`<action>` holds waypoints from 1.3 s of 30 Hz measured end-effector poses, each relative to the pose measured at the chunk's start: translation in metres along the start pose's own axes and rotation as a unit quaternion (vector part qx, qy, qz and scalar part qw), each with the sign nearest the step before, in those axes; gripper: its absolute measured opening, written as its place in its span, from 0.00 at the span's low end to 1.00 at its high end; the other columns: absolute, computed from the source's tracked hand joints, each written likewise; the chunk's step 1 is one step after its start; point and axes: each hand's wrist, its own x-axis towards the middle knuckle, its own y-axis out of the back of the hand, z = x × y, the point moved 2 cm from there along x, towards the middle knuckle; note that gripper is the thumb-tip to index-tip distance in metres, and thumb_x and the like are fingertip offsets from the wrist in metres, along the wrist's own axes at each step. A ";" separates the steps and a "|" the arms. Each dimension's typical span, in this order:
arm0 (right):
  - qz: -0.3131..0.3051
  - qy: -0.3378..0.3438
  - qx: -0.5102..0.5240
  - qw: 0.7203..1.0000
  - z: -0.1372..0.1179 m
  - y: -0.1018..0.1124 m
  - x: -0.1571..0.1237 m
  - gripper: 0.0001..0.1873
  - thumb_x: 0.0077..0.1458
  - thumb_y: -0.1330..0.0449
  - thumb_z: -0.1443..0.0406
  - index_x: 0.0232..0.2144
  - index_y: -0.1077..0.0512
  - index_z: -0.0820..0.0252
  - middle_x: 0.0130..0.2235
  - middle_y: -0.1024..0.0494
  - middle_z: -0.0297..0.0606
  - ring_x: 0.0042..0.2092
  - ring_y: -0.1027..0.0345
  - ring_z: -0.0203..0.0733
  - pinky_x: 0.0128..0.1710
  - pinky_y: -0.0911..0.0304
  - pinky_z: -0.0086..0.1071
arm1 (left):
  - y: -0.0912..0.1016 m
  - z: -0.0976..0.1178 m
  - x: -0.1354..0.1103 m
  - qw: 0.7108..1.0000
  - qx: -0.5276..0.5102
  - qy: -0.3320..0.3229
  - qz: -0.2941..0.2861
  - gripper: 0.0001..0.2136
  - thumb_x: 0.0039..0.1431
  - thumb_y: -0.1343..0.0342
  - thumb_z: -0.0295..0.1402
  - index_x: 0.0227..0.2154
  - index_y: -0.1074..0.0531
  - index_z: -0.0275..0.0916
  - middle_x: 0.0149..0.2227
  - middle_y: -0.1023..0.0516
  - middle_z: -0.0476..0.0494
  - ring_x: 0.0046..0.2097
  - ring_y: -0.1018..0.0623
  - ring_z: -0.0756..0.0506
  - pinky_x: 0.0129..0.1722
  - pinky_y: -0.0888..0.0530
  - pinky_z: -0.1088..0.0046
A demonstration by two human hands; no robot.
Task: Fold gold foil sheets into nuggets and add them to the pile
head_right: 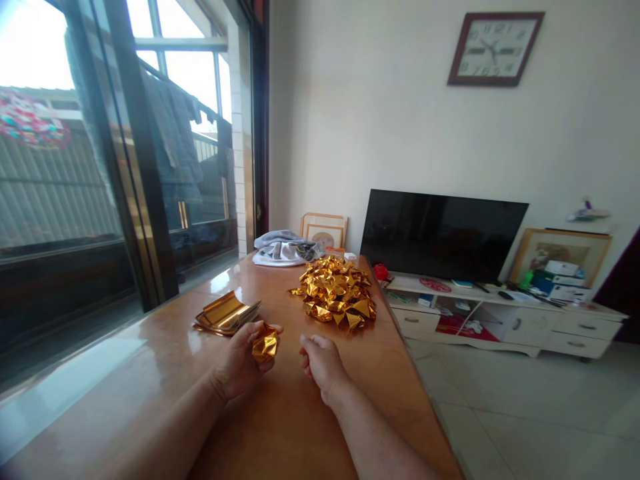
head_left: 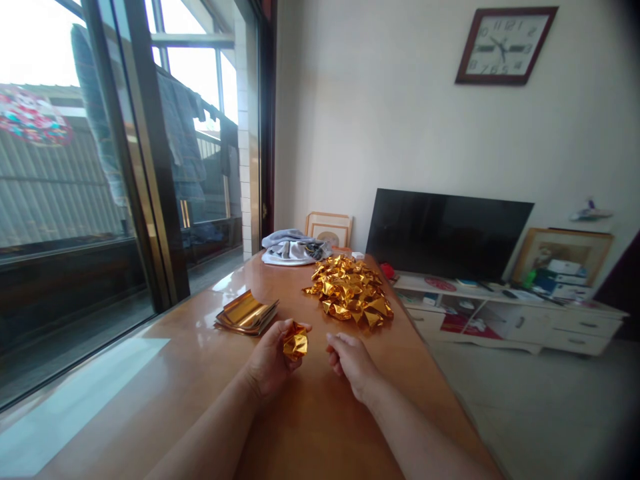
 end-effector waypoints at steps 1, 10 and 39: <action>0.000 0.001 -0.002 1.000 0.000 0.000 0.000 0.19 0.56 0.38 0.51 0.25 0.33 0.59 0.18 0.33 0.29 0.19 0.45 0.30 0.19 0.53 0.25 | 0.000 0.000 0.000 1.000 0.003 0.001 0.004 0.15 0.59 0.41 0.40 0.41 0.20 0.32 0.29 0.25 0.46 0.26 0.29 0.52 0.20 0.36 0.78; -0.001 0.028 -0.026 0.999 0.000 -0.003 -0.003 0.17 0.58 0.41 0.53 0.26 0.32 0.60 0.19 0.33 0.29 0.20 0.44 0.31 0.20 0.51 0.26 | -0.003 -0.003 0.001 0.998 0.057 -0.013 0.017 0.15 0.61 0.44 0.39 0.44 0.21 0.35 0.34 0.21 0.44 0.31 0.23 0.49 0.26 0.32 0.77; 0.012 0.163 -0.054 0.985 -0.009 -0.010 -0.015 0.18 0.60 0.42 0.50 0.32 0.30 0.59 0.26 0.28 0.32 0.26 0.37 0.37 0.27 0.40 0.29 | 0.003 -0.016 0.018 0.990 0.131 -0.042 0.036 0.19 0.55 0.37 0.47 0.38 0.24 0.33 0.31 0.21 0.45 0.28 0.27 0.50 0.26 0.36 0.75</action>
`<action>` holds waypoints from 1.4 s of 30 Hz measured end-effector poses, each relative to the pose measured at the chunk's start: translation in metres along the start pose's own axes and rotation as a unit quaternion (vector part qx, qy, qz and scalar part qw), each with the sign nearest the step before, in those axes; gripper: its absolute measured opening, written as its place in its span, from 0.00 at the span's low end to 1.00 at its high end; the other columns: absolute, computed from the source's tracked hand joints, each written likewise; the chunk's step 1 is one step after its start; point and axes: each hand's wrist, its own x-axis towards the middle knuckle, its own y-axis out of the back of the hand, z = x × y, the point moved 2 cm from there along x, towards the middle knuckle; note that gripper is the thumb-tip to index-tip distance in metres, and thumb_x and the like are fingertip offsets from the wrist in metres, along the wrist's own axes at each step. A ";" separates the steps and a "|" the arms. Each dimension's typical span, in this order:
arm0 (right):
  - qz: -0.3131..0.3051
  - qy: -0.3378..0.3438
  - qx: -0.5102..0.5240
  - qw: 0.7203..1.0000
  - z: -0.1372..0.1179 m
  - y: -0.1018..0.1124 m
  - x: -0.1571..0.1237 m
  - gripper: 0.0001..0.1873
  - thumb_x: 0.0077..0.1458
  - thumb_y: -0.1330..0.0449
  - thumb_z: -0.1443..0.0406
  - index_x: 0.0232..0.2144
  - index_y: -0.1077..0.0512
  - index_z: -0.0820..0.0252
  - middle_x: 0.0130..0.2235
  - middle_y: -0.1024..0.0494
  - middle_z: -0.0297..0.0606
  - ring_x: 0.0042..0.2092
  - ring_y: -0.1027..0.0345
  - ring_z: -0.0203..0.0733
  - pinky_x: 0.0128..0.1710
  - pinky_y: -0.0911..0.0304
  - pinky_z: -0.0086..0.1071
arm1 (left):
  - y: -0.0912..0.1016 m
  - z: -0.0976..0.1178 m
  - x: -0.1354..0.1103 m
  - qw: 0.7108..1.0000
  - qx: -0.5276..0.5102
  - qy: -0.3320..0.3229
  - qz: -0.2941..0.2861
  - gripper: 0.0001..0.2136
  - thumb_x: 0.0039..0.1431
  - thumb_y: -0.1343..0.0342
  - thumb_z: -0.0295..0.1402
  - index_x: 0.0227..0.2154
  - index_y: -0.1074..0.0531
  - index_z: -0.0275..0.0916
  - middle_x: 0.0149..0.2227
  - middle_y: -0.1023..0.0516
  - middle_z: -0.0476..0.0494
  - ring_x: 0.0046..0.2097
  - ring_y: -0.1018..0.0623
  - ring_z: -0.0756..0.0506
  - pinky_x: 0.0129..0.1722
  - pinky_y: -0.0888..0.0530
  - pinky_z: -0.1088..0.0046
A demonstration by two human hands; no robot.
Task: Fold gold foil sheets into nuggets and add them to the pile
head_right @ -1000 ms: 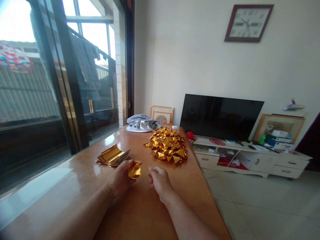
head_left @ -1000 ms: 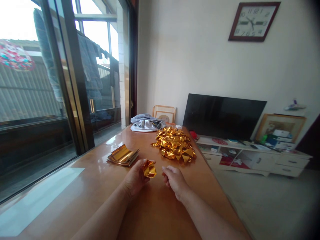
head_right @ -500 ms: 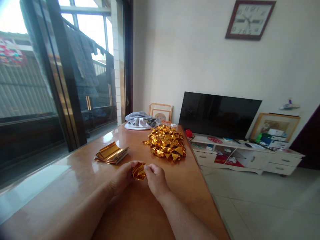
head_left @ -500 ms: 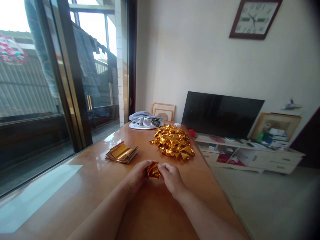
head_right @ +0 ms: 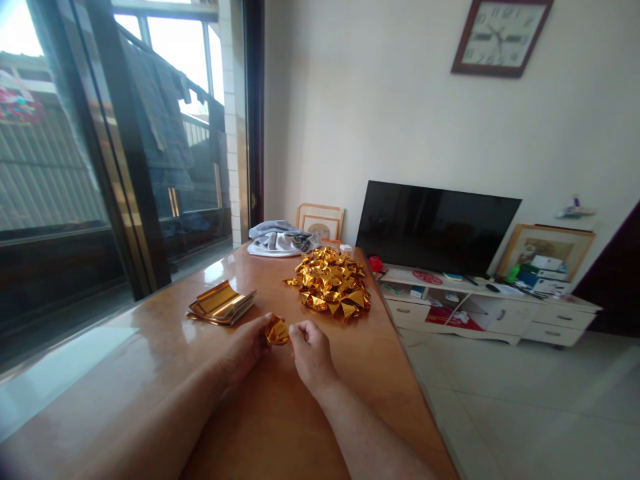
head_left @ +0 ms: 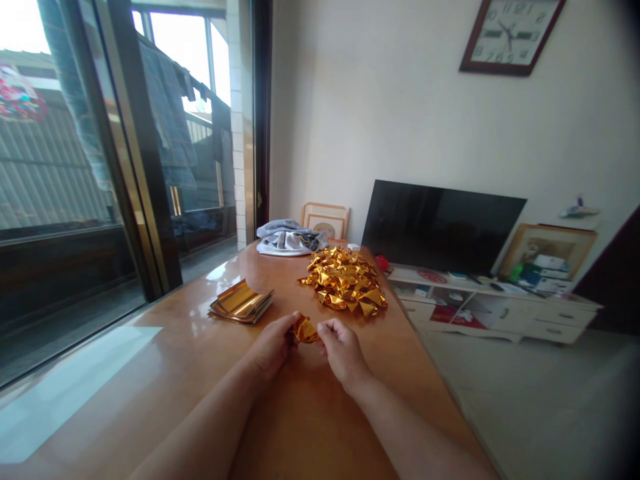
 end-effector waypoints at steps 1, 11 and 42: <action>0.003 -0.005 0.007 1.000 -0.002 0.000 -0.001 0.18 0.60 0.41 0.50 0.33 0.31 0.59 0.27 0.28 0.32 0.27 0.36 0.37 0.27 0.39 0.29 | 0.002 0.000 0.002 1.000 -0.007 0.003 0.012 0.18 0.56 0.37 0.46 0.37 0.24 0.33 0.30 0.22 0.46 0.26 0.28 0.51 0.25 0.37 0.75; 0.003 0.033 -0.029 0.999 0.005 0.001 0.002 0.10 0.56 0.39 0.57 0.34 0.29 0.58 0.28 0.26 0.32 0.27 0.34 0.38 0.29 0.36 0.30 | 0.007 -0.004 0.006 1.000 0.000 -0.001 -0.002 0.19 0.58 0.38 0.48 0.36 0.25 0.34 0.33 0.22 0.43 0.28 0.27 0.51 0.26 0.34 0.77; 0.126 0.076 -0.209 0.967 -0.019 0.081 0.089 0.14 0.55 0.43 0.54 0.31 0.27 0.58 0.29 0.20 0.38 0.33 0.25 0.45 0.33 0.35 0.33 | 0.019 0.007 0.008 0.992 0.023 -0.022 0.125 0.27 0.48 0.35 0.55 0.37 0.24 0.33 0.32 0.23 0.43 0.28 0.26 0.51 0.26 0.34 0.76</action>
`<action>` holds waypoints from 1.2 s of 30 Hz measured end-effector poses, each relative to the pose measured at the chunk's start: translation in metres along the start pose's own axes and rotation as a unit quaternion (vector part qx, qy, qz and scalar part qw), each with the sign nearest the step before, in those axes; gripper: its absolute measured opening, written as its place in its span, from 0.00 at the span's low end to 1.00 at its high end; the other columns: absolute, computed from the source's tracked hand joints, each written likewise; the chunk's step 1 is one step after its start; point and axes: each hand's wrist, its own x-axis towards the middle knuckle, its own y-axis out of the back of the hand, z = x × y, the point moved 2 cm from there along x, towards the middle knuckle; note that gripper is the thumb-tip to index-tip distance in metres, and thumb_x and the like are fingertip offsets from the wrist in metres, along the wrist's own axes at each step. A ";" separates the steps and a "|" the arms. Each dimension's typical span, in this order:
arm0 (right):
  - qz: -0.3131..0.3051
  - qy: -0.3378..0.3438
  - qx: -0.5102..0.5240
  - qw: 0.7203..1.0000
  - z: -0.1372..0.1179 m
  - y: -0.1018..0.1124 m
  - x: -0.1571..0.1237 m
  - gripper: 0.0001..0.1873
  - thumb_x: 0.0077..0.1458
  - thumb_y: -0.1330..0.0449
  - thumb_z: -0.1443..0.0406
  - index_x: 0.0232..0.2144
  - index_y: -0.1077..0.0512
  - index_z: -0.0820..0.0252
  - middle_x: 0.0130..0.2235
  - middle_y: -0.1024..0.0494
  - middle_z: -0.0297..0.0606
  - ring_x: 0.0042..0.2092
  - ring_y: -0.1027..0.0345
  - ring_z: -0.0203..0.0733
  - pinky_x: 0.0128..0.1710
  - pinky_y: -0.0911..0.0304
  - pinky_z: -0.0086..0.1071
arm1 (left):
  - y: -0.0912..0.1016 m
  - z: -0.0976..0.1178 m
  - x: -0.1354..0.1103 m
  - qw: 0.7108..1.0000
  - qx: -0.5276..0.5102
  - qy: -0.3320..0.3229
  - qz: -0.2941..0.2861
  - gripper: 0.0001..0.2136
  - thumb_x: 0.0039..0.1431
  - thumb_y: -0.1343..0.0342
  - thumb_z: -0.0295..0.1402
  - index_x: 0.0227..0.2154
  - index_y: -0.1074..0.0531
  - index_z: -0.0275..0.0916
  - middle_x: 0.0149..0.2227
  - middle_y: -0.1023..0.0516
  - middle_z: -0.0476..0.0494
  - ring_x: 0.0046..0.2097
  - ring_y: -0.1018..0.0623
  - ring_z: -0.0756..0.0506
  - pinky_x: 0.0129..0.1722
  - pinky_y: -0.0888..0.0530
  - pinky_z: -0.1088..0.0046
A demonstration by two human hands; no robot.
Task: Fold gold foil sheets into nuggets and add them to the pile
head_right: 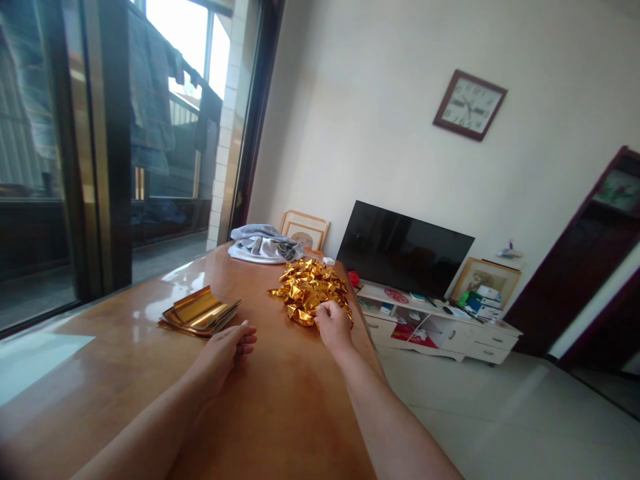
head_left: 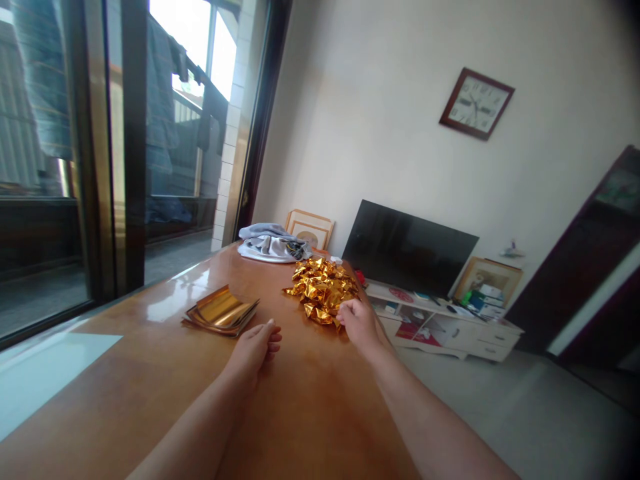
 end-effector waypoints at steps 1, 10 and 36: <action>0.012 -0.004 -0.005 1.000 0.005 0.007 0.008 0.15 0.55 0.43 0.54 0.32 0.27 0.58 0.29 0.20 0.38 0.33 0.25 0.46 0.33 0.35 0.33 | 0.000 0.000 0.000 1.000 0.001 0.002 -0.001 0.26 0.49 0.35 0.54 0.37 0.24 0.33 0.32 0.23 0.43 0.28 0.27 0.51 0.26 0.34 0.76; 0.074 -0.049 -0.060 0.994 0.042 0.028 0.044 0.14 0.51 0.44 0.55 0.30 0.26 0.59 0.26 0.20 0.38 0.30 0.25 0.46 0.30 0.38 0.32 | 0.001 -0.002 0.003 1.000 0.018 -0.002 -0.008 0.27 0.48 0.35 0.55 0.36 0.23 0.33 0.32 0.23 0.42 0.29 0.27 0.50 0.26 0.34 0.76; 0.110 -0.100 -0.021 0.989 0.065 0.024 0.037 0.13 0.45 0.43 0.56 0.23 0.27 0.60 0.21 0.26 0.35 0.26 0.33 0.42 0.23 0.45 0.29 | -0.001 0.001 0.000 1.000 0.024 0.016 0.003 0.30 0.41 0.33 0.58 0.35 0.23 0.34 0.32 0.22 0.42 0.28 0.27 0.50 0.25 0.33 0.75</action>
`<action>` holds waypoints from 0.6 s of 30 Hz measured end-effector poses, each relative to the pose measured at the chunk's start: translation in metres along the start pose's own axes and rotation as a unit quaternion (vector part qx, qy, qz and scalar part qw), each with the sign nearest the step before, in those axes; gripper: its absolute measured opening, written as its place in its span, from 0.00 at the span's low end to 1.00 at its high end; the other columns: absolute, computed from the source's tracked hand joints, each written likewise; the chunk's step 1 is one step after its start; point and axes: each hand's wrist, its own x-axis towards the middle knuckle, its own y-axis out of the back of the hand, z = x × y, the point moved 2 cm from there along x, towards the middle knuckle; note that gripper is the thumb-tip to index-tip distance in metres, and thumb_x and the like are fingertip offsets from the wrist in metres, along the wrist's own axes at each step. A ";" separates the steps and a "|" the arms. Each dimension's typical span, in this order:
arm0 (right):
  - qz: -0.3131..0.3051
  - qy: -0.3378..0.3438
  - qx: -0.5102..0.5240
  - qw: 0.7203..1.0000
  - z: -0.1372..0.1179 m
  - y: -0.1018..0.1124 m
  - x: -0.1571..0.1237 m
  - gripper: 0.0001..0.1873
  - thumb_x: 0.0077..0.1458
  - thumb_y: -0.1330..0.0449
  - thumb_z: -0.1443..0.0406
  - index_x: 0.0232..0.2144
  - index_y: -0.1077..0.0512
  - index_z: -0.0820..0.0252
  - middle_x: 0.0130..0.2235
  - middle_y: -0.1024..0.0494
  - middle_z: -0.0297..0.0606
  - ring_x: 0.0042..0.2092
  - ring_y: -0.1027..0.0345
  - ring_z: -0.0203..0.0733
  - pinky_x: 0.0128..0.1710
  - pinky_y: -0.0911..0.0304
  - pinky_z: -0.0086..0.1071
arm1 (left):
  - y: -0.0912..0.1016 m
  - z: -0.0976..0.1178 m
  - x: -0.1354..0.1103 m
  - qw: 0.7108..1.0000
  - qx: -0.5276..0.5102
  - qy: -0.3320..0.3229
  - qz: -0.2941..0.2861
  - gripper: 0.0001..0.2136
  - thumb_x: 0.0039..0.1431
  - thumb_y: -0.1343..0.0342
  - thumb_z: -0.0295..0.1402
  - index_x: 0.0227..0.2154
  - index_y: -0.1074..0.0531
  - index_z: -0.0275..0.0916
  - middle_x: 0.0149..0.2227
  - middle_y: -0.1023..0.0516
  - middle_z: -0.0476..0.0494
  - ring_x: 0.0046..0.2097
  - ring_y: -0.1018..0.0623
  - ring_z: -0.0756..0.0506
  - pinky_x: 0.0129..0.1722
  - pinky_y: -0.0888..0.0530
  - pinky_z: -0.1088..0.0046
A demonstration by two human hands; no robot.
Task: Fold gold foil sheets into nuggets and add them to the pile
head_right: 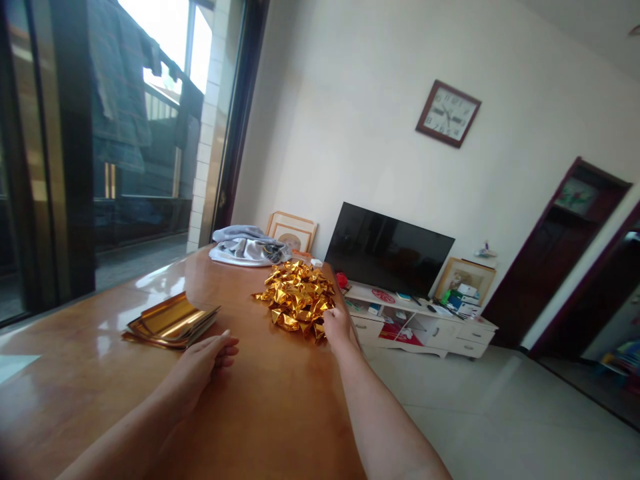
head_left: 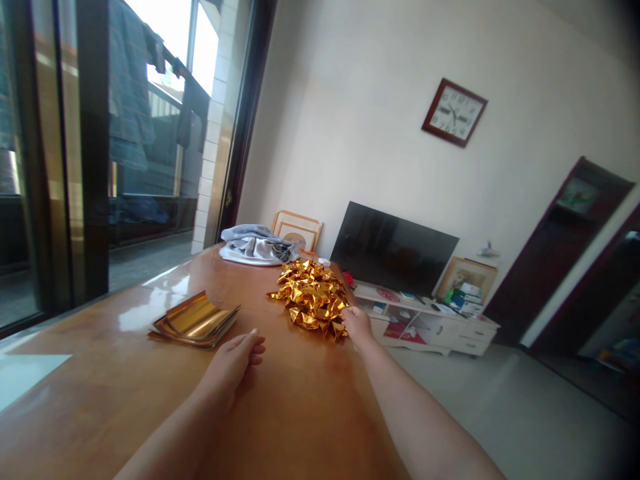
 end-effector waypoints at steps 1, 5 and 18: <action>0.002 -0.002 0.011 1.000 -0.002 0.000 -0.001 0.13 0.45 0.43 0.56 0.23 0.27 0.60 0.22 0.25 0.35 0.26 0.32 0.42 0.23 0.44 0.29 | -0.001 0.001 -0.001 1.000 -0.001 0.005 0.001 0.29 0.41 0.33 0.58 0.35 0.23 0.34 0.32 0.22 0.42 0.28 0.27 0.50 0.25 0.33 0.75; 0.003 -0.006 0.051 0.999 -0.011 -0.003 -0.001 0.14 0.46 0.42 0.55 0.25 0.28 0.60 0.25 0.24 0.38 0.27 0.31 0.41 0.25 0.40 0.29 | -0.001 0.001 -0.001 1.000 -0.003 0.012 -0.002 0.28 0.44 0.34 0.57 0.36 0.23 0.34 0.33 0.23 0.43 0.29 0.28 0.50 0.25 0.34 0.76; -0.032 0.023 0.036 0.999 -0.018 -0.009 0.000 0.17 0.47 0.43 0.53 0.29 0.25 0.61 0.25 0.24 0.35 0.26 0.34 0.39 0.24 0.42 0.28 | 0.002 -0.004 0.005 1.000 -0.003 -0.003 -0.017 0.27 0.48 0.34 0.55 0.37 0.23 0.33 0.33 0.25 0.43 0.29 0.29 0.50 0.25 0.34 0.76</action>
